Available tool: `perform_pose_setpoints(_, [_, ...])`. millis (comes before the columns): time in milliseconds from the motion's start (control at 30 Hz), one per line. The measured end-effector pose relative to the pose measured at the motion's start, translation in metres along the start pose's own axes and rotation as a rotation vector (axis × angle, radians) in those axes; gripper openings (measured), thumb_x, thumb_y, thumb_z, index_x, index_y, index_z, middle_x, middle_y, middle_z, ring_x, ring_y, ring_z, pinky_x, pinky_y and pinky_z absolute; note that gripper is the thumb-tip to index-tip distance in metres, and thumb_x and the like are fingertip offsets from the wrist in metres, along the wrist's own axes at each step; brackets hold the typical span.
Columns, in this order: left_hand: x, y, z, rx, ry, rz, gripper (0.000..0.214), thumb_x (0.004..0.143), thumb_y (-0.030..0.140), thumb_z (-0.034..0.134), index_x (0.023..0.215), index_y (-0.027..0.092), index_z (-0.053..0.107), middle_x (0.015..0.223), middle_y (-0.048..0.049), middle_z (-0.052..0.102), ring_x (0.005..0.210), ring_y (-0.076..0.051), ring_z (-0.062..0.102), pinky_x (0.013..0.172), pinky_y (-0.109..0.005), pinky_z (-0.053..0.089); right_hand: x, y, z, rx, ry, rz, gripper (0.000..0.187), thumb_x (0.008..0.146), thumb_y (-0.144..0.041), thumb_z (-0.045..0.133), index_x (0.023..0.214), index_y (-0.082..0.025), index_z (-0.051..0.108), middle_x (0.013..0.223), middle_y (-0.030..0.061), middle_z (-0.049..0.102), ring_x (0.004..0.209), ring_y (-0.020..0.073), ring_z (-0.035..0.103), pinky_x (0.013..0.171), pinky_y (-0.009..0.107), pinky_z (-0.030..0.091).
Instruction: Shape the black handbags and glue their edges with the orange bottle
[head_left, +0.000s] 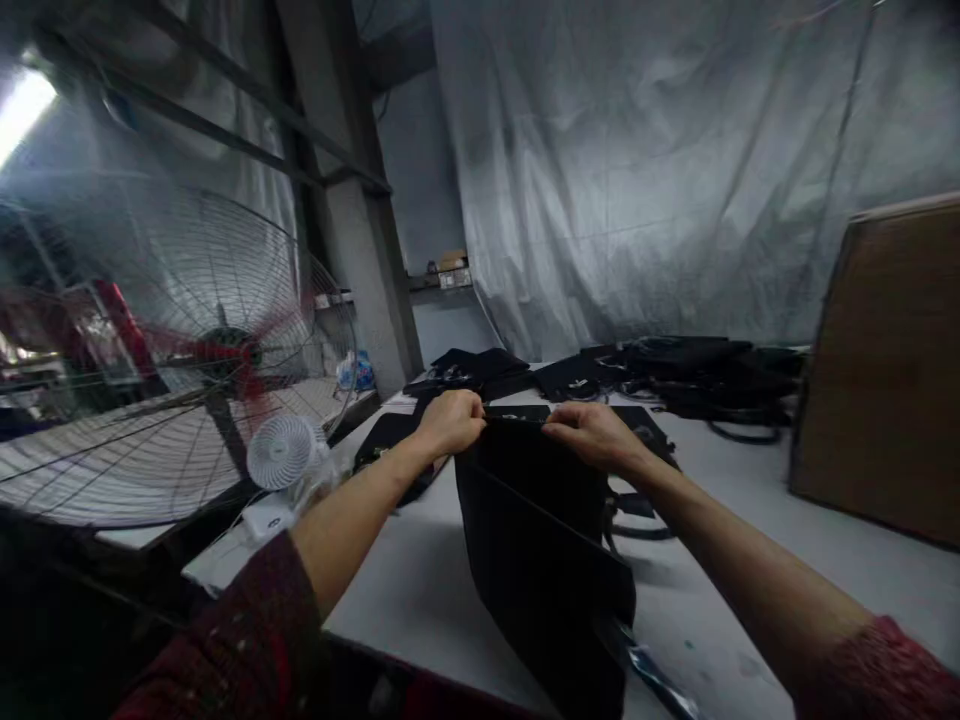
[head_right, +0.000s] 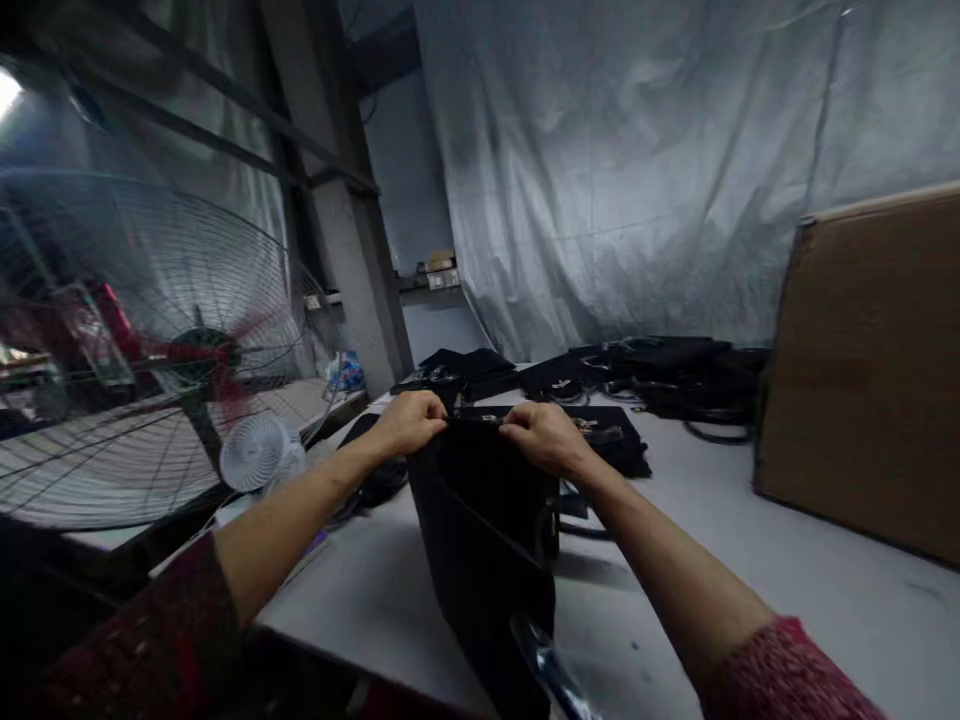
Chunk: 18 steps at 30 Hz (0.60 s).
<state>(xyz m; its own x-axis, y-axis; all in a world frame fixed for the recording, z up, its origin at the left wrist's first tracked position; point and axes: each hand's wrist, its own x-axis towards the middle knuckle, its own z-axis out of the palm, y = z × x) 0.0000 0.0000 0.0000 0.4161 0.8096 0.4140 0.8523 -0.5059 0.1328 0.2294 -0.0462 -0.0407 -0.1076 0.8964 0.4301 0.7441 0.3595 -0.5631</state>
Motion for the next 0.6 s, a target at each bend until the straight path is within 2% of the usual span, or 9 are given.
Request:
perform_pose_setpoints(367, [0.002, 0.004, -0.003, 0.036, -0.033, 0.025, 0.007, 0.068, 0.019, 0.058, 0.067, 0.019, 0.065, 0.069, -0.0013, 0.066, 0.065, -0.015, 0.057, 0.058, -0.025, 0.036, -0.001, -0.005, -0.003, -0.060, -0.036, 0.033, 0.021, 0.078, -0.033, 0.055, 0.081, -0.020, 0.071, 0.067, -0.0010, 0.065, 0.065, 0.0142, 0.058, 0.061, 0.023, 0.039])
perform_pose_setpoints(600, [0.002, 0.006, -0.005, 0.031, -0.034, -0.006, 0.006, 0.067, 0.018, 0.060, 0.067, 0.018, 0.066, 0.070, -0.0024, 0.066, 0.066, -0.016, 0.058, 0.060, -0.025, 0.039, 0.004, -0.021, -0.010, -0.195, -0.079, 0.041, 0.016, 0.074, -0.028, 0.055, 0.074, -0.020, 0.069, 0.065, 0.0009, 0.064, 0.065, 0.0152, 0.058, 0.057, 0.023, 0.036])
